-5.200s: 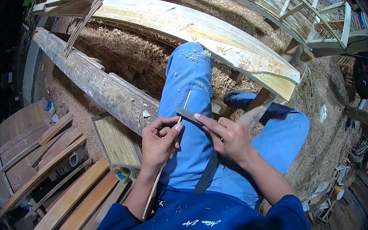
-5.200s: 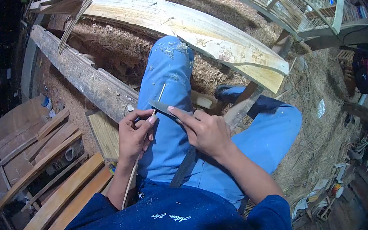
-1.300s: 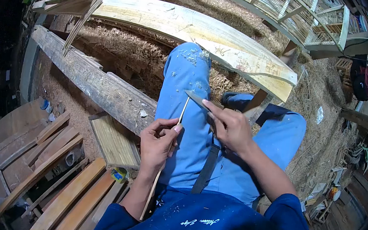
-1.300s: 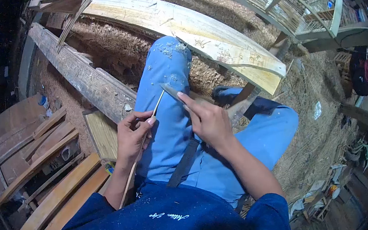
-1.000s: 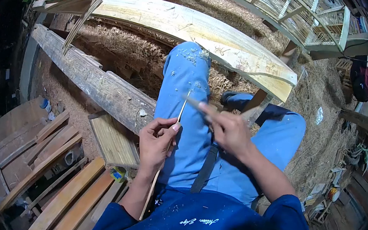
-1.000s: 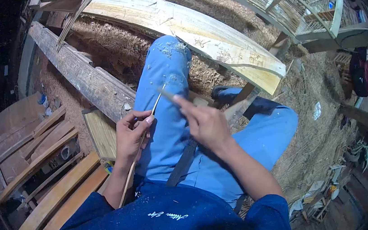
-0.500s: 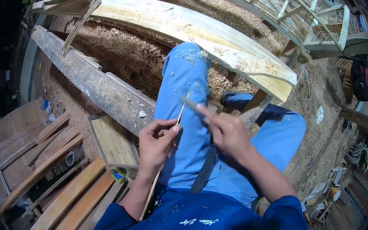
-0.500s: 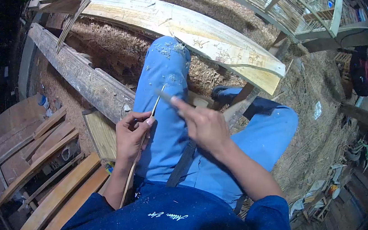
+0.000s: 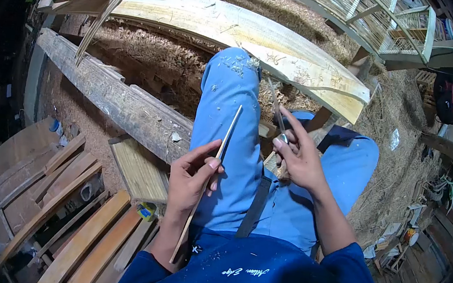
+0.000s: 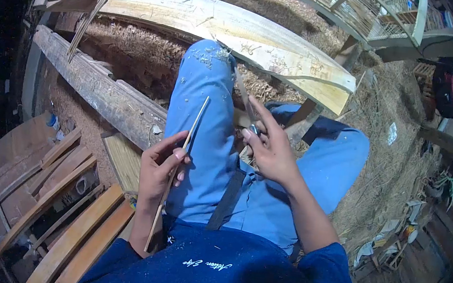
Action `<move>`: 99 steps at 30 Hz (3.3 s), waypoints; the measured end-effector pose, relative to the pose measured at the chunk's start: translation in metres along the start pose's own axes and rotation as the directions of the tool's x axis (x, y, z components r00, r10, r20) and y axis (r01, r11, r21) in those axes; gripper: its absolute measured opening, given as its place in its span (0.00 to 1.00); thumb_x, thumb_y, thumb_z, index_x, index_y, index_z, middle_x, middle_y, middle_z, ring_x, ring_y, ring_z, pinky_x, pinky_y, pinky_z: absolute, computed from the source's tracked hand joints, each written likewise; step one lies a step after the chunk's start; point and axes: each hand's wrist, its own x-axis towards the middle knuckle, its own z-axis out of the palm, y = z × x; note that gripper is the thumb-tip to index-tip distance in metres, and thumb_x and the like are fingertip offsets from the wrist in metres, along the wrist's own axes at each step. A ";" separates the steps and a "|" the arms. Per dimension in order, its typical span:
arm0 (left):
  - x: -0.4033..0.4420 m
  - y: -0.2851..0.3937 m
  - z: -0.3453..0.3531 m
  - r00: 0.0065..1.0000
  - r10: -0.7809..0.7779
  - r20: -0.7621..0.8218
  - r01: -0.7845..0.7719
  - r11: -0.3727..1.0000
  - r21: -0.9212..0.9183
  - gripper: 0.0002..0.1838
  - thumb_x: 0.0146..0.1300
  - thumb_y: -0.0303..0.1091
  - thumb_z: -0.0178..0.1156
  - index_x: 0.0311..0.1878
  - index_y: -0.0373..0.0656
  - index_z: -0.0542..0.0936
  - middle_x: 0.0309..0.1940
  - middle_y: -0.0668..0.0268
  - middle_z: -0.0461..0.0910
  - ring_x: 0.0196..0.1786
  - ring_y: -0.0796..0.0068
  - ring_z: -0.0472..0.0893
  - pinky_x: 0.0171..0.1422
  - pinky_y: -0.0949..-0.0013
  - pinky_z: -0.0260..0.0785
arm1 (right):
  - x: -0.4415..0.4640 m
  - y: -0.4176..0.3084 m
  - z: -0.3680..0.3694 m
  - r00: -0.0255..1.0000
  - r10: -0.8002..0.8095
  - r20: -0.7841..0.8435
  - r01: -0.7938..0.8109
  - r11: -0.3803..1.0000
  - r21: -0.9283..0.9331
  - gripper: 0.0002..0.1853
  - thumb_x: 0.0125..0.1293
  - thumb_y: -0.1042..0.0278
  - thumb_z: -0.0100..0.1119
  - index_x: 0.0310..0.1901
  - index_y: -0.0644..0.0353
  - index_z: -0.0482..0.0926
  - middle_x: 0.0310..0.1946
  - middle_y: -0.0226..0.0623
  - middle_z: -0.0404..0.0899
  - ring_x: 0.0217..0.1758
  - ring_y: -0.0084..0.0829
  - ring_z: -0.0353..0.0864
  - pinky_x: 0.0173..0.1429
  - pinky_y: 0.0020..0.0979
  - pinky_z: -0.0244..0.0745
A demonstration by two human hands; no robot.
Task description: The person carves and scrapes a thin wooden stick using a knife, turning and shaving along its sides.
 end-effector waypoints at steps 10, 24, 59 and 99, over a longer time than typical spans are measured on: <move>0.003 -0.007 0.005 0.998 0.035 -0.053 -0.030 0.995 0.090 0.17 0.73 0.28 0.69 0.61 0.33 0.83 0.35 0.59 0.89 0.21 0.84 0.79 0.20 0.80 0.65 | -0.033 -0.003 0.012 0.956 -0.291 0.030 0.292 0.945 -0.145 0.28 0.76 0.76 0.61 0.75 0.54 0.73 0.41 0.43 0.85 0.41 0.33 0.86 0.51 0.36 0.83; -0.004 -0.004 0.006 0.998 0.017 -0.055 -0.009 0.992 0.129 0.17 0.75 0.28 0.66 0.64 0.34 0.84 0.34 0.58 0.89 0.20 0.82 0.79 0.18 0.77 0.66 | -0.041 -0.008 0.018 0.890 -0.387 0.242 0.456 0.734 -0.503 0.35 0.69 0.72 0.69 0.77 0.37 0.75 0.26 0.40 0.69 0.26 0.42 0.74 0.34 0.44 0.75; -0.008 -0.020 0.003 0.993 0.057 -0.099 -0.050 0.996 0.070 0.06 0.74 0.25 0.68 0.46 0.31 0.84 0.26 0.60 0.84 0.14 0.84 0.73 0.15 0.77 0.58 | -0.051 0.002 0.034 0.870 -0.404 0.285 0.465 0.475 -0.747 0.44 0.63 0.70 0.65 0.78 0.14 0.69 0.25 0.33 0.69 0.19 0.37 0.77 0.22 0.41 0.79; -0.005 -0.018 0.005 0.997 0.031 -0.075 -0.026 0.998 0.065 0.08 0.79 0.27 0.61 0.52 0.32 0.82 0.23 0.63 0.80 0.12 0.82 0.70 0.13 0.76 0.56 | -0.025 0.013 0.025 0.860 -0.472 0.194 0.436 0.483 -0.759 0.45 0.60 0.71 0.66 0.78 0.17 0.70 0.26 0.34 0.70 0.20 0.37 0.79 0.23 0.42 0.81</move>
